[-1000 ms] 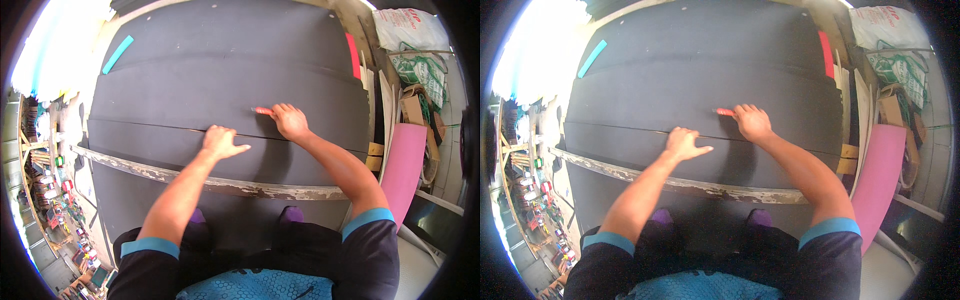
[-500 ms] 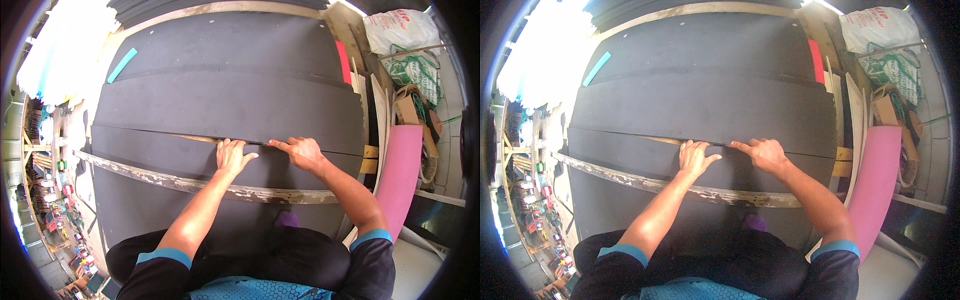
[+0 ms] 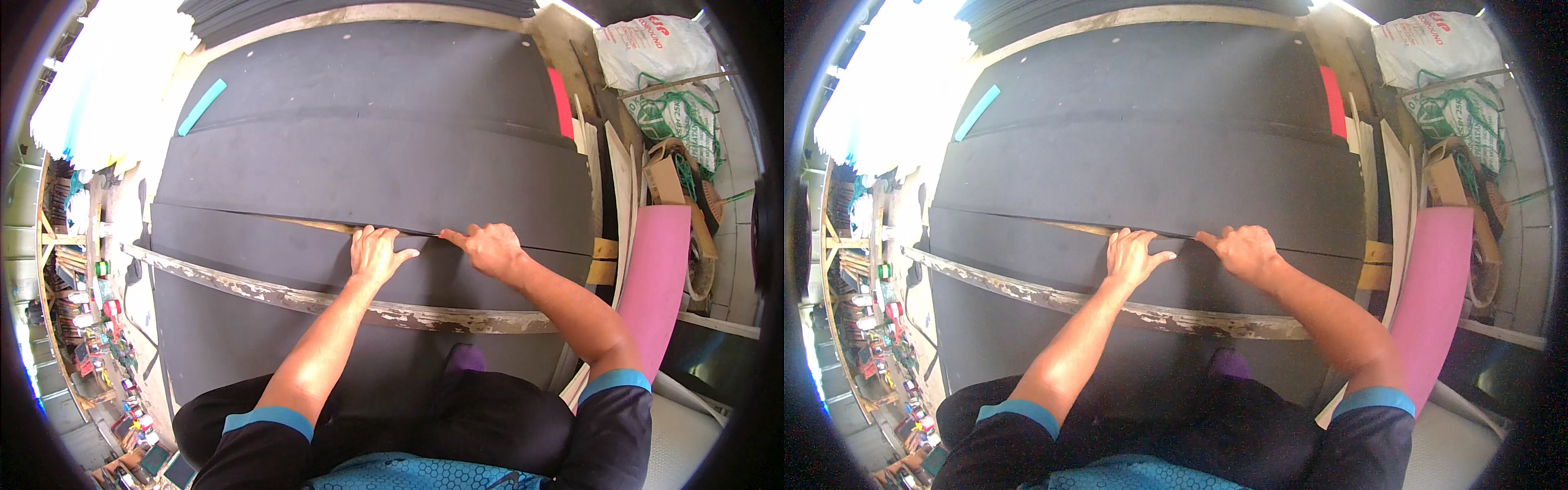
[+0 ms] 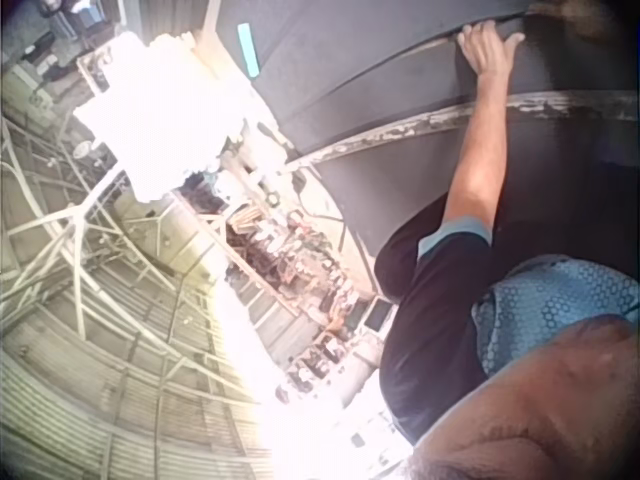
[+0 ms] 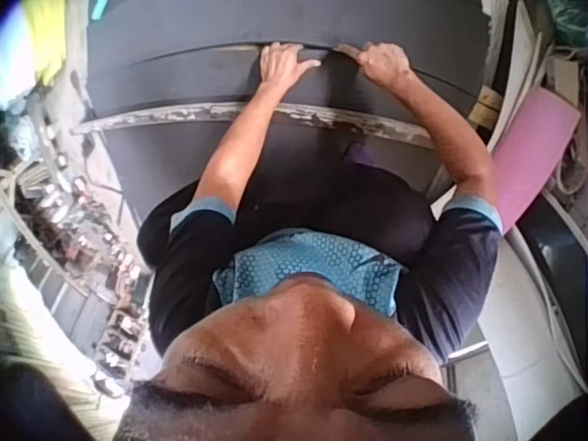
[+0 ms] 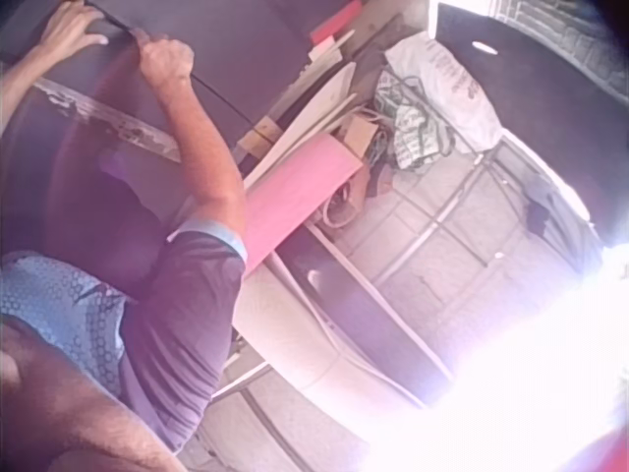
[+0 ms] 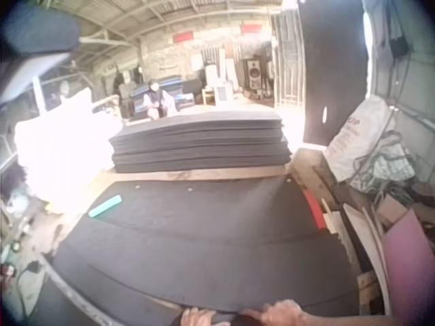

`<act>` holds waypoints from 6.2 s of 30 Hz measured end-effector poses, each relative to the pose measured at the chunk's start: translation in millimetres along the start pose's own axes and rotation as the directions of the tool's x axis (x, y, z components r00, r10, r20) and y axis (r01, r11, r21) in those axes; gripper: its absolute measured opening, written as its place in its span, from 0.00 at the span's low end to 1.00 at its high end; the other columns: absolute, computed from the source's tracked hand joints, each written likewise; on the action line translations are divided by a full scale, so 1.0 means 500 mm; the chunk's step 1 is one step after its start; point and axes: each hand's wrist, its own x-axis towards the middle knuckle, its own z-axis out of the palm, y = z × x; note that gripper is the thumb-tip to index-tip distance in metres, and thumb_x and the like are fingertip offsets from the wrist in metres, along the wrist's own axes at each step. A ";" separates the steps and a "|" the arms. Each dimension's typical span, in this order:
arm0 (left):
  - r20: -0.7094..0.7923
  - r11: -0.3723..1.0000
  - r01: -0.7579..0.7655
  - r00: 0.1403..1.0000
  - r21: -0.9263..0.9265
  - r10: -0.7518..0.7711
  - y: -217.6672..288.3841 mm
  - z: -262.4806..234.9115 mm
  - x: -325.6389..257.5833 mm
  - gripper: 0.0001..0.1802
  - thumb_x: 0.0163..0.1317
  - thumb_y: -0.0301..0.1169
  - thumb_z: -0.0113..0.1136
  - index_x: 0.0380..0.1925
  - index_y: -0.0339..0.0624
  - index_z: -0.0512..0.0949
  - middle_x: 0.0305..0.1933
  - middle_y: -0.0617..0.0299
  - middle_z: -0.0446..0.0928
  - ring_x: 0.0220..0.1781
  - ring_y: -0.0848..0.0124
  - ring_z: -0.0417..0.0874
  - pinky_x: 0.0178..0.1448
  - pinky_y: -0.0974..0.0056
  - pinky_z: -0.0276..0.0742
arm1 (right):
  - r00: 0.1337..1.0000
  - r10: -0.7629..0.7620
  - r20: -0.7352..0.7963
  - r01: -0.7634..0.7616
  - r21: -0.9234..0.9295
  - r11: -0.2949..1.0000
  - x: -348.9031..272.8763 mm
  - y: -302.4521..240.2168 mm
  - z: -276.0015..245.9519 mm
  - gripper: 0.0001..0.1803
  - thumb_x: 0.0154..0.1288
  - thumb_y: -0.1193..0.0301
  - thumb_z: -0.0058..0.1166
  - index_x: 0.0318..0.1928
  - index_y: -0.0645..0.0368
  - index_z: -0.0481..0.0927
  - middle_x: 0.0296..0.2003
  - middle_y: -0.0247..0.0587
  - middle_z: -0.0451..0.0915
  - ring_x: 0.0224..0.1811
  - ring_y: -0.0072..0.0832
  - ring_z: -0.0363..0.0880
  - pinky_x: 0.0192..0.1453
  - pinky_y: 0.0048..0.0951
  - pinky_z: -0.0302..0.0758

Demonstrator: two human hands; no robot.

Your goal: The person uses a utility knife and a wooden straightedge to cut a large black foam sheet into strips. They repeatedly measure, score, and separate sections, then stack the cut pieces on the work surface.

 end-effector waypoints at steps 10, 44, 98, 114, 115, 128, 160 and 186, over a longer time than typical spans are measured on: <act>0.131 1.000 0.023 0.991 -0.013 -0.021 -0.010 -0.015 0.005 0.40 0.55 0.67 0.71 0.54 0.47 0.87 0.56 0.62 0.88 0.62 0.62 0.82 0.71 0.52 0.70 | 0.983 0.107 0.152 -0.091 -0.106 0.990 -0.129 0.116 0.010 0.35 0.71 0.70 0.57 0.77 0.32 0.72 0.41 0.45 0.88 0.40 0.40 0.92 0.42 0.43 0.88; 0.149 0.972 -0.229 0.961 -0.061 0.235 0.312 0.057 0.028 0.35 0.55 0.62 0.74 0.50 0.45 0.85 0.47 0.60 0.89 0.50 0.61 0.85 0.60 0.53 0.74 | 0.964 0.241 -0.110 -0.252 -0.106 0.962 -0.331 0.247 0.067 0.26 0.69 0.71 0.56 0.65 0.36 0.85 0.38 0.41 0.88 0.40 0.39 0.90 0.42 0.42 0.83; -0.003 0.684 -0.656 0.723 -0.320 0.691 0.526 0.121 0.042 0.19 0.65 0.41 0.70 0.53 0.45 0.85 0.65 0.54 0.80 0.69 0.48 0.72 0.73 0.46 0.68 | -0.167 0.951 -0.261 -0.813 0.582 0.017 -0.506 -0.080 0.427 0.40 0.63 0.67 0.66 0.75 0.52 0.67 0.72 0.56 0.65 0.79 0.55 0.59 0.79 0.61 0.57; 0.065 0.079 -0.928 0.060 -0.363 0.996 1.098 0.148 -0.059 0.45 0.65 0.40 0.71 0.81 0.57 0.62 0.83 0.40 0.57 0.83 0.36 0.58 0.80 0.40 0.62 | -0.489 0.871 0.040 -0.781 0.424 -0.458 -1.038 -0.165 0.436 0.20 0.67 0.73 0.55 0.57 0.42 0.85 0.37 0.40 0.88 0.42 0.43 0.89 0.53 0.53 0.76; 0.082 0.051 -0.932 0.023 -0.359 0.996 1.129 0.145 -0.071 0.45 0.65 0.41 0.71 0.81 0.57 0.62 0.84 0.40 0.56 0.84 0.36 0.57 0.81 0.40 0.62 | -0.486 0.872 0.048 -0.785 0.413 -0.461 -1.087 -0.162 0.430 0.18 0.67 0.73 0.54 0.55 0.42 0.86 0.37 0.39 0.88 0.41 0.43 0.89 0.51 0.53 0.76; 0.318 0.110 -0.932 -0.006 -0.346 0.948 1.220 0.199 -0.121 0.47 0.65 0.47 0.70 0.82 0.54 0.61 0.85 0.35 0.53 0.85 0.35 0.54 0.82 0.38 0.61 | -0.584 0.765 -0.272 -0.811 0.224 -0.540 -1.335 -0.189 0.546 0.20 0.66 0.69 0.63 0.58 0.48 0.82 0.51 0.44 0.81 0.56 0.45 0.79 0.59 0.50 0.74; 0.363 0.859 -0.507 0.788 -0.072 0.496 0.414 0.067 0.190 0.40 0.71 0.48 0.65 0.79 0.51 0.65 0.84 0.42 0.58 0.86 0.43 0.56 0.85 0.42 0.58 | 0.558 0.570 -0.603 -0.444 0.364 0.819 -0.270 0.163 0.260 0.34 0.67 0.60 0.67 0.73 0.47 0.74 0.74 0.54 0.68 0.80 0.53 0.63 0.80 0.58 0.63; 0.475 0.961 0.061 0.860 0.270 -0.188 -0.413 -0.160 0.049 0.44 0.77 0.53 0.56 0.84 0.47 0.54 0.87 0.42 0.51 0.86 0.43 0.55 0.86 0.45 0.56 | 0.994 0.033 0.101 -0.013 -0.193 0.981 0.326 -0.135 0.009 0.50 0.71 0.48 0.65 0.84 0.37 0.51 0.76 0.58 0.62 0.79 0.52 0.65 0.74 0.46 0.75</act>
